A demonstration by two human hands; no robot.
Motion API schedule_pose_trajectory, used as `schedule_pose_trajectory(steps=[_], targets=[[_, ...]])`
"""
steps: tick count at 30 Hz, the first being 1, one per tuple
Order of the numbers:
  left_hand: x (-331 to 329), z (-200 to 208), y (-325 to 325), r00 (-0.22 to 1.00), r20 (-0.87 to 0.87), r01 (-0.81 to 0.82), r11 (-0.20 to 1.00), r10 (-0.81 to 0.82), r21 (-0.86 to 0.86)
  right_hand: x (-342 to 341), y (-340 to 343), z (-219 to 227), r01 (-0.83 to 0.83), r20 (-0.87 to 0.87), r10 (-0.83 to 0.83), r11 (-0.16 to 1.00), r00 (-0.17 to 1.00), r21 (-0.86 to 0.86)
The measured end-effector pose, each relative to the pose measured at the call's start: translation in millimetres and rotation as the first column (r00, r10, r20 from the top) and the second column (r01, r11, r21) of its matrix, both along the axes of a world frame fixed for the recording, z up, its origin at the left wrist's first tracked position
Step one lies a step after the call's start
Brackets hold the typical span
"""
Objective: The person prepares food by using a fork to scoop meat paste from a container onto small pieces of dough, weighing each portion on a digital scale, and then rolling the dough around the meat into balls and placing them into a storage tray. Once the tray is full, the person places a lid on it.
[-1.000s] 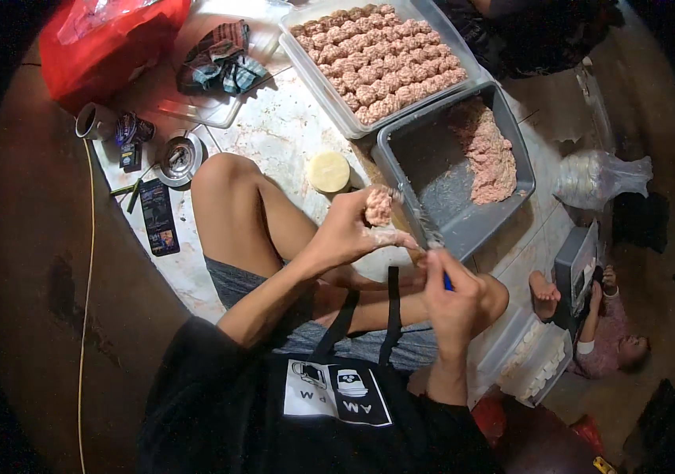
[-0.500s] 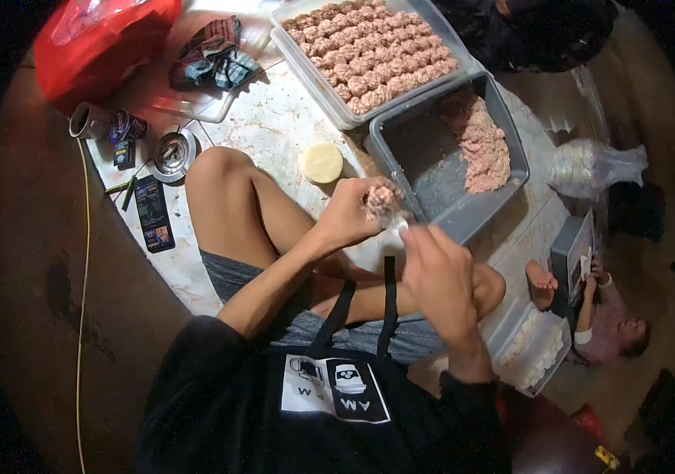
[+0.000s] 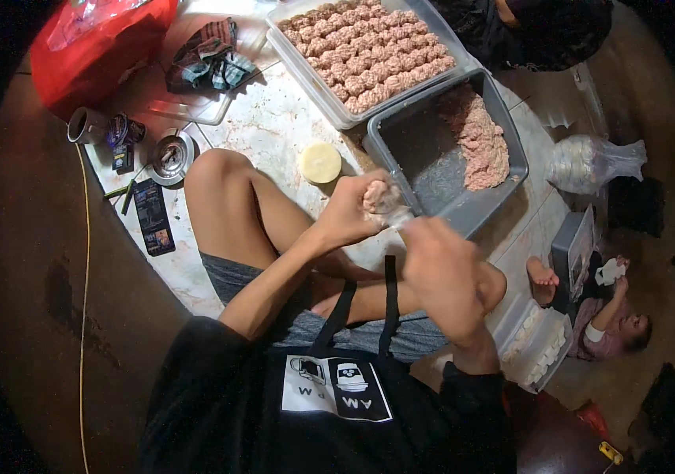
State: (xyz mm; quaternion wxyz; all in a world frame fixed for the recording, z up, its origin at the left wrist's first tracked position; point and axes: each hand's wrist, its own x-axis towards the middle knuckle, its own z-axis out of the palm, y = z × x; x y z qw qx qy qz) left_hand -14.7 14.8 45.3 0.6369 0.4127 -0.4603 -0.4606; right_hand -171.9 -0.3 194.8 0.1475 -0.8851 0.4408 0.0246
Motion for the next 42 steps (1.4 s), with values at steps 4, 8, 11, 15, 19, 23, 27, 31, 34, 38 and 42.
schedule_pose_trajectory(steps=[4, 8, 11, 15, 19, 23, 27, 31, 34, 38, 42], targets=[[6, -13, 10, 0.973, 0.227, 0.016, 0.989, -0.050, 0.150, -3, -2, -1, 0.019, 0.033, -0.019, 1.000, 0.999, 0.003], [2, -2, 2, 0.950, 0.292, -0.096, 0.994, 0.108, -0.054, -5, -2, 10, 0.026, 0.076, -0.029, 0.999, 0.997, 0.043], [-2, 2, 4, 0.871, 0.425, -0.214, 0.969, 0.247, -0.124, 0, 1, 17, 0.139, 0.052, -0.138, 0.990, 0.989, -0.023], [6, -7, 5, 0.822, 0.449, -0.328, 0.936, 0.349, -0.127, -17, -11, 0, -0.011, 0.148, 0.000, 0.997, 0.989, 0.073], [0, -1, 2, 0.969, -0.125, -0.181, 0.955, 0.215, 0.236, -54, -76, 6, 0.204, -0.034, -0.238, 0.889, 0.971, -0.410], [-1, -12, 6, 0.976, -0.025, -0.216, 0.975, 0.215, -0.057, -109, -135, -66, 0.088, -0.495, -0.234, 0.950, 0.837, -0.299], [-11, 7, 16, 0.927, 0.361, -0.069, 0.993, 0.099, -0.095, -120, -179, -121, 0.027, -0.543, -0.204, 0.948, 0.815, -0.317], [3, -12, 6, 0.997, 0.036, -0.070, 0.995, 0.068, 0.064, -122, -191, -148, -0.047, -0.566, -0.165, 0.939, 0.808, -0.342], [22, 15, 1, 0.924, -0.138, -0.320, 0.918, 0.357, 0.234, -135, -175, -129, -0.024, -0.517, -0.137, 0.956, 0.845, -0.293], [13, -17, 15, 0.984, 0.177, -0.020, 0.949, -0.038, 0.315, -83, -135, -50, 0.069, -0.167, -0.089, 0.990, 0.982, -0.120], [-9, -16, 5, 0.997, -0.068, 0.050, 0.984, -0.039, 0.173, -39, -74, 33, 0.163, 0.188, -0.176, 0.983, 0.966, 0.084]])
